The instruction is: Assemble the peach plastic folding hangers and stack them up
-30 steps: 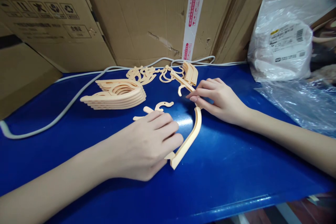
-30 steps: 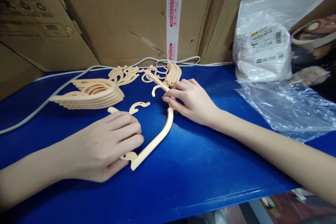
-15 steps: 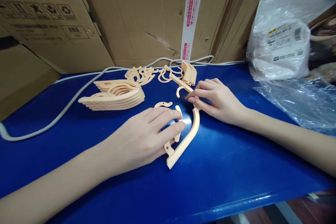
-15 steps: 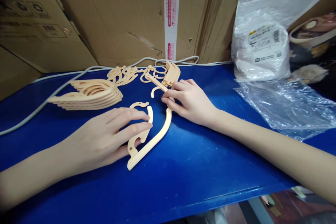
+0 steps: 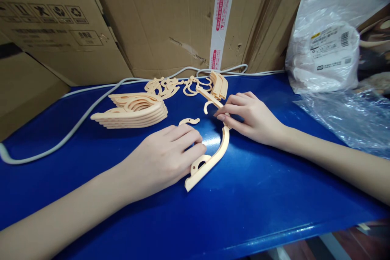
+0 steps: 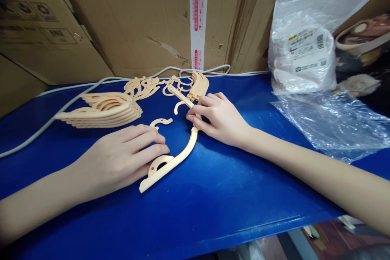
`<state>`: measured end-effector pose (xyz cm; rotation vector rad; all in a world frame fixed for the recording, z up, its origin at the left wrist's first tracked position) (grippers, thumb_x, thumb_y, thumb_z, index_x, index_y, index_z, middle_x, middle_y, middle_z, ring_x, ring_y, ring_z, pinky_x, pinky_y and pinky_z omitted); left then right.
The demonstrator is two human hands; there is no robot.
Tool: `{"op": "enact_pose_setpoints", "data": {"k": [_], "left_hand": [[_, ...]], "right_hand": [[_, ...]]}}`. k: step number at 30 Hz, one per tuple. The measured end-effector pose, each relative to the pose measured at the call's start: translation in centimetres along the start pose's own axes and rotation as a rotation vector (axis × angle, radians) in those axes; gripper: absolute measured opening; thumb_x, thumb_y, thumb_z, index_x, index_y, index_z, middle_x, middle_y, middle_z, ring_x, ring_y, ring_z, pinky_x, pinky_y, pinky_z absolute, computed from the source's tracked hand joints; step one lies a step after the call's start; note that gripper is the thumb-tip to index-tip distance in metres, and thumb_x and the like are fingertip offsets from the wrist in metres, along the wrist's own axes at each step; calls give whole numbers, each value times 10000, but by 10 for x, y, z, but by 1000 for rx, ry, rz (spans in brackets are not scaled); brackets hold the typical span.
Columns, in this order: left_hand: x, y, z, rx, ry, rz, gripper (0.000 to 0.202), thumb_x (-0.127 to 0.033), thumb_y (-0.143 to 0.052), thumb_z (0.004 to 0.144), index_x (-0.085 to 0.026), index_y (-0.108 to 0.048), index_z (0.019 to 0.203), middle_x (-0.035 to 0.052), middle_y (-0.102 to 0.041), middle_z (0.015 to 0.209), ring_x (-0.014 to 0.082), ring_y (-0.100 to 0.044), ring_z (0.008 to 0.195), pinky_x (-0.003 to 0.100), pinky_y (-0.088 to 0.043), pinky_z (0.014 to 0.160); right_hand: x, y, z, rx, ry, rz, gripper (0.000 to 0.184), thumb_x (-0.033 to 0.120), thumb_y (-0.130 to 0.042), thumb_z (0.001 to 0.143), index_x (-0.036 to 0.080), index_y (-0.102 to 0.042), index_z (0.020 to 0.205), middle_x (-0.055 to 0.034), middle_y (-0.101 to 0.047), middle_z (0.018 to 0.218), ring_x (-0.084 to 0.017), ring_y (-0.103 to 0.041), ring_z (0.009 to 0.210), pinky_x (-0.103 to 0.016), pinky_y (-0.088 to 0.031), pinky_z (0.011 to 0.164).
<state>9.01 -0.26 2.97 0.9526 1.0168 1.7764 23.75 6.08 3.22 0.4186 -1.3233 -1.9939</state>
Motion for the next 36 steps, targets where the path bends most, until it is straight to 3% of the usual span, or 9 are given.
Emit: {"op": "enact_pose_setpoints", "data": {"k": [11, 15, 18, 21, 29, 36], "left_hand": [[-8, 9, 4, -38, -78, 125, 331, -93, -378, 1032, -130, -687, 919, 80, -718, 911, 220, -655, 872, 337, -489, 722], [-7, 13, 5, -71, -31, 117, 285, -101, -405, 1024, -139, -680, 959, 78, -720, 952, 213, -646, 871, 337, -475, 737], [-5, 14, 5, -76, 41, 24, 221, -237, -482, 1017, -146, -677, 971, 75, -708, 949, 225, -638, 869, 354, -477, 753], [-6, 11, 5, -34, 73, -53, 315, -421, -532, 989, -146, -680, 947, 75, -694, 898, 244, -634, 852, 371, -478, 737], [3, 7, 4, -47, 82, 22, 170, -211, -539, 995, -155, -691, 1048, 66, -723, 1007, 235, -644, 937, 365, -482, 807], [7, 7, 4, -58, 85, 89, 170, -158, -525, 994, -164, -692, 1019, 61, -726, 1011, 233, -637, 947, 358, -490, 794]], "right_hand": [[1, 0, 0, -15, 11, 9, 260, 295, -487, 1018, 203, -730, 1020, -62, -682, 915, -217, -612, 868, -387, -371, 833], [1, 0, 0, -7, 6, 0, 251, 295, -493, 1016, 212, -730, 1035, -62, -677, 918, -219, -612, 878, -390, -375, 838], [2, 0, 0, -2, 20, 3, 238, 285, -506, 1011, 210, -729, 1043, -65, -679, 931, -222, -612, 892, -395, -380, 849], [6, 0, 0, -1, 61, 12, 243, 256, -489, 1015, 210, -721, 1075, -67, -682, 959, -221, -615, 920, -406, -379, 881], [18, 1, -3, 6, 208, 19, 293, 182, -445, 989, 201, -721, 1084, -83, -652, 1002, -221, -579, 918, -432, -377, 912], [26, 0, -5, 29, 288, -6, 281, 169, -444, 969, 196, -704, 1070, -84, -639, 1000, -229, -565, 927, -440, -378, 915]]}}
Point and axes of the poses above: each hand's wrist, its own z-axis towards the middle knuckle, its own y-axis out of the back of the hand, x = y × z, the point moved 8 cm from there along z, towards the middle knuckle
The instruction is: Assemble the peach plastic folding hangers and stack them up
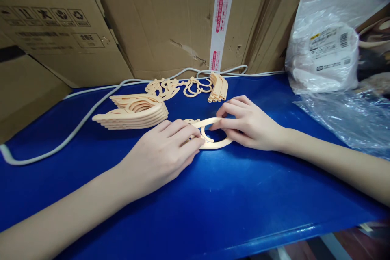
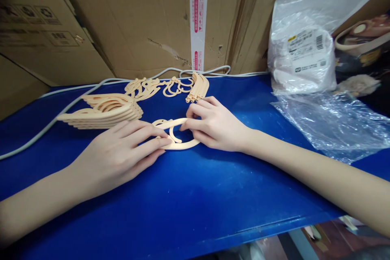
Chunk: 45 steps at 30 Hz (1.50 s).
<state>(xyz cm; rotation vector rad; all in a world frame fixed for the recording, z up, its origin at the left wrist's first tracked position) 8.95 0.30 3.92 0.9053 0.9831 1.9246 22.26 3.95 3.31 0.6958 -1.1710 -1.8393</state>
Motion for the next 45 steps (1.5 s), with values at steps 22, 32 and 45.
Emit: {"op": "enact_pose_setpoints", "data": {"k": [22, 32, 45], "left_hand": [[-18, 1, -1, 67, -70, -199, 173, -187, -526, 886, -147, -668, 977, 94, -680, 1132, 262, -568, 1067, 393, -451, 925], [-19, 3, -3, 158, -59, -356, 237, -114, -497, 879, -149, -641, 1063, 84, -666, 1185, 253, -551, 1087, 392, -432, 991], [12, 1, -3, 36, 216, -191, 168, -267, -490, 1009, -144, -564, 1095, 86, -658, 1006, 245, -601, 869, 381, -461, 731]], "right_hand": [[-7, -1, 22, 29, -136, 162, 226, 264, -487, 1022, 162, -639, 1155, -98, -692, 1091, -219, -640, 993, -356, -479, 867], [-10, -18, 45, 83, -162, 72, 194, 255, -553, 995, 130, -700, 1004, -103, -668, 997, -220, -624, 882, -340, -466, 778], [-64, 42, -26, -518, -670, 755, 85, 312, -621, 959, 231, -613, 982, -10, -696, 866, -151, -646, 812, -299, -497, 766]]}}
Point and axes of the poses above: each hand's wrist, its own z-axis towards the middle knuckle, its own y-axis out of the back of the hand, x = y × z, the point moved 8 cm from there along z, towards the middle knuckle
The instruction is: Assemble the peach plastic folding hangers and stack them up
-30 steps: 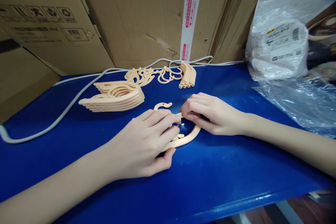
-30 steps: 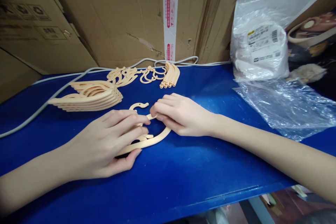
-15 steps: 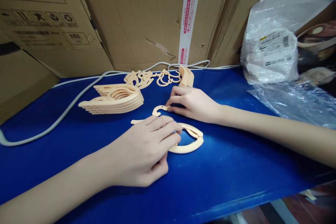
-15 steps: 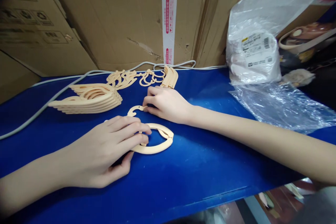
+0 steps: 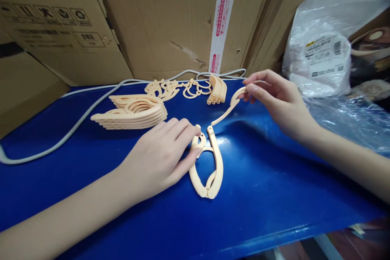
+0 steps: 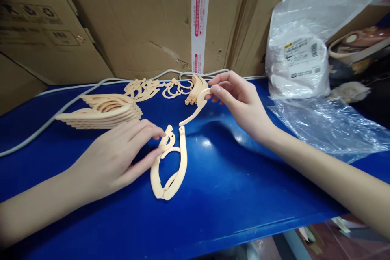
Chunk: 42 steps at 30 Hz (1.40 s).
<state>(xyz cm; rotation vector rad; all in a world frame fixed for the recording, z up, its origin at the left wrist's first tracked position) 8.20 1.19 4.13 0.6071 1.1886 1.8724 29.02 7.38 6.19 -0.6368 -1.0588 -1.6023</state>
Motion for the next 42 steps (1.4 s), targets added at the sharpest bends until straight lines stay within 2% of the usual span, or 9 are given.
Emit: {"op": "enact_pose_setpoints", "data": {"k": [3, 8, 13, 16, 18, 23, 28, 36, 42], "left_hand": [[3, -2, 2, 39, 129, -41, 330, -463, -654, 900, -160, -566, 998, 38, -623, 831, 242, -593, 748, 364, -431, 628], [21, -14, -2, 118, 335, -241, 217, -379, -645, 879, -223, -583, 1016, -4, -640, 885, 210, -618, 800, 340, -460, 679], [31, -15, -4, 132, 297, -225, 122, -327, -515, 982, -237, -598, 988, -2, -651, 968, 203, -620, 890, 338, -458, 735], [31, -14, -3, 122, 214, -174, 184, -281, -433, 1034, -211, -602, 1014, 20, -657, 1006, 206, -633, 916, 338, -468, 755], [30, -15, -2, 114, 162, -109, 206, -268, -413, 1049, -196, -605, 1029, 33, -662, 1011, 216, -637, 911, 345, -472, 764], [29, -17, -5, 111, 106, 20, 213, -233, -408, 1054, -182, -614, 1043, 45, -670, 1001, 219, -642, 862, 340, -466, 722], [33, -10, -7, 74, 152, 65, 250, -226, -408, 1042, -167, -641, 975, 53, -693, 945, 225, -662, 818, 345, -478, 687], [27, -3, -5, 61, 145, 223, 300, -214, -381, 1023, -142, -670, 989, 123, -731, 982, 301, -680, 867, 436, -524, 736], [-3, -9, -4, 101, 44, -93, 274, -384, -540, 984, -179, -619, 1148, 137, -629, 1325, 327, -536, 1303, 525, -454, 1069]], "right_hand": [[-17, 0, -4, -22, -142, 179, 75, 282, -593, 962, 227, -636, 989, -14, -670, 898, -138, -616, 810, -280, -496, 745], [-27, -14, -16, 44, -317, 385, 94, 255, -531, 978, 239, -623, 967, 2, -584, 854, -122, -583, 741, -248, -505, 654], [-21, -31, -28, 169, -411, 483, 102, 239, -506, 985, 225, -602, 953, 15, -526, 802, -114, -577, 669, -241, -492, 588], [-21, -42, -34, 281, -432, 438, 92, 247, -502, 981, 229, -589, 1007, 36, -470, 766, -82, -426, 530, -212, -349, 463], [-17, -48, -37, 393, -338, 221, 151, 242, -479, 987, 223, -604, 1069, 27, -481, 776, -88, -385, 540, -221, -311, 477], [0, -62, -47, 608, 94, -526, 371, 108, -408, 948, 159, -651, 1224, -71, -572, 989, -157, -546, 763, -303, -429, 694], [12, -70, -56, 780, 206, -411, 382, 61, -372, 960, 178, -695, 1128, -59, -602, 1013, -136, -578, 810, -280, -451, 734], [-15, -57, -46, 541, -331, 108, 339, 436, -586, 978, 199, -536, 1214, 77, -516, 674, -66, -455, 464, -194, -352, 414], [-16, -53, -43, 547, -307, -6, 420, 462, -735, 853, 176, -612, 1135, 67, -511, 688, -65, -409, 530, -195, -320, 458]]}}
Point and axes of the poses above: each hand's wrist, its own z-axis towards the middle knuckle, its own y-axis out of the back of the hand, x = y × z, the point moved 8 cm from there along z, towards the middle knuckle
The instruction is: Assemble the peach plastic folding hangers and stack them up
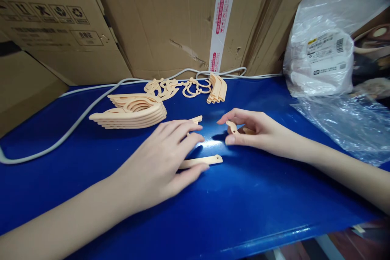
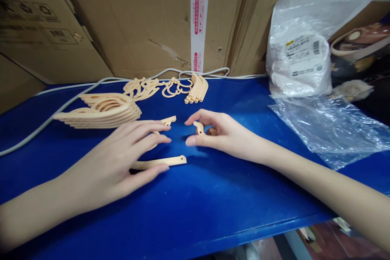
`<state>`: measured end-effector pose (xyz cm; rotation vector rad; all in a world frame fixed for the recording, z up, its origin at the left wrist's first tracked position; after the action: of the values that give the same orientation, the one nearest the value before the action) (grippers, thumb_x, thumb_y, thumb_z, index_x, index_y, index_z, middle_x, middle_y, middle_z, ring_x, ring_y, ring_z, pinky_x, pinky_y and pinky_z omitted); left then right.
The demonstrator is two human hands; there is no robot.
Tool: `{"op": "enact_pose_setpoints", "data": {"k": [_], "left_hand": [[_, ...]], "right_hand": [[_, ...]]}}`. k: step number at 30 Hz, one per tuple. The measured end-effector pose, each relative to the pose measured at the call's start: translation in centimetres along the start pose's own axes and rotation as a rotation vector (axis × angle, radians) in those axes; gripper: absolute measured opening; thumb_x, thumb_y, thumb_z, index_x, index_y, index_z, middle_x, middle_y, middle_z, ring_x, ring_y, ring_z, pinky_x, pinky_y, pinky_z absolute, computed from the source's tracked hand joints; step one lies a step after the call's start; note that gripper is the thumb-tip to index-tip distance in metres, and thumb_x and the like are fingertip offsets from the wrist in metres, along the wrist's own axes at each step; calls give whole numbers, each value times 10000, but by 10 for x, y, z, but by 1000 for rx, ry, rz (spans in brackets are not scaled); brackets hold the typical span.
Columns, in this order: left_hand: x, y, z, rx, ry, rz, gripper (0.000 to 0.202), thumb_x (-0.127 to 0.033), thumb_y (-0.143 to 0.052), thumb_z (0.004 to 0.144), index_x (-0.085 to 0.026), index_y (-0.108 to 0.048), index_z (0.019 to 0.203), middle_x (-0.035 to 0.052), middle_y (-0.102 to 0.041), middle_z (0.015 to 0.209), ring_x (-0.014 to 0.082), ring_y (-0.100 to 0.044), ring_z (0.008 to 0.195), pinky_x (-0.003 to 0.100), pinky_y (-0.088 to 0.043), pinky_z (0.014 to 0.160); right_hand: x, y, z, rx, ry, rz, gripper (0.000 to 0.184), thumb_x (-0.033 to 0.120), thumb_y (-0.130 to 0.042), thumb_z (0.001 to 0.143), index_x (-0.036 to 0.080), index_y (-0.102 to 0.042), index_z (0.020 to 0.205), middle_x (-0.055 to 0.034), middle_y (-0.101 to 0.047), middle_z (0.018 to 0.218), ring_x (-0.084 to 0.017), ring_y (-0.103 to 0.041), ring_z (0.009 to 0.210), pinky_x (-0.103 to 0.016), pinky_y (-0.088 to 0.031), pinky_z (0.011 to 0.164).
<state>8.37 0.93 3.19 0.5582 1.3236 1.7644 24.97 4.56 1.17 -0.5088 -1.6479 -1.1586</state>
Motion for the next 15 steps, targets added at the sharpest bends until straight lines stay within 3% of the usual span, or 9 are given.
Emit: {"op": "enact_pose_setpoints", "data": {"k": [4, 8, 12, 15], "left_hand": [[0, -16, -2, 130, 15, -103, 250, -413, -483, 1013, -204, -590, 1098, 135, -539, 1460, 334, -326, 1493, 630, -276, 1202], [7, -24, -2, 217, 51, -129, 242, -375, -374, 1059, -211, -553, 1059, 122, -495, 1519, 307, -274, 1526, 655, -251, 1209], [10, -19, 1, 167, 98, -178, 223, -363, -354, 1066, -208, -505, 1013, 152, -492, 1517, 288, -309, 1515, 628, -297, 1202], [10, -15, 3, 115, 117, -236, 207, -341, -331, 1072, -214, -475, 995, 159, -545, 1451, 263, -312, 1516, 600, -313, 1205]], "right_hand": [[2, -2, -3, 34, 45, -212, 455, 385, -675, 891, 153, -633, 1280, 65, -467, 667, -80, -371, 528, -212, -302, 466], [16, -2, -6, -1, 215, -336, 407, 315, -477, 1011, 134, -620, 1346, -7, -628, 807, -96, -493, 602, -230, -424, 573], [20, -4, -7, 25, 274, -217, 383, 292, -378, 1061, 171, -597, 1352, -41, -694, 956, -82, -592, 604, -216, -477, 560], [20, -2, -9, -20, 242, -230, 334, 336, -380, 1073, 172, -571, 1294, -12, -700, 863, -68, -560, 512, -209, -442, 511]]}}
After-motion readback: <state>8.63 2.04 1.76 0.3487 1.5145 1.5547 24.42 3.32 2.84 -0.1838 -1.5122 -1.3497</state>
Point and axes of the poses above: each hand's wrist, its own z-axis towards the middle knuckle, its own y-axis out of the back of the hand, x = y × z, the point moved 8 cm from there along z, towards the middle knuckle
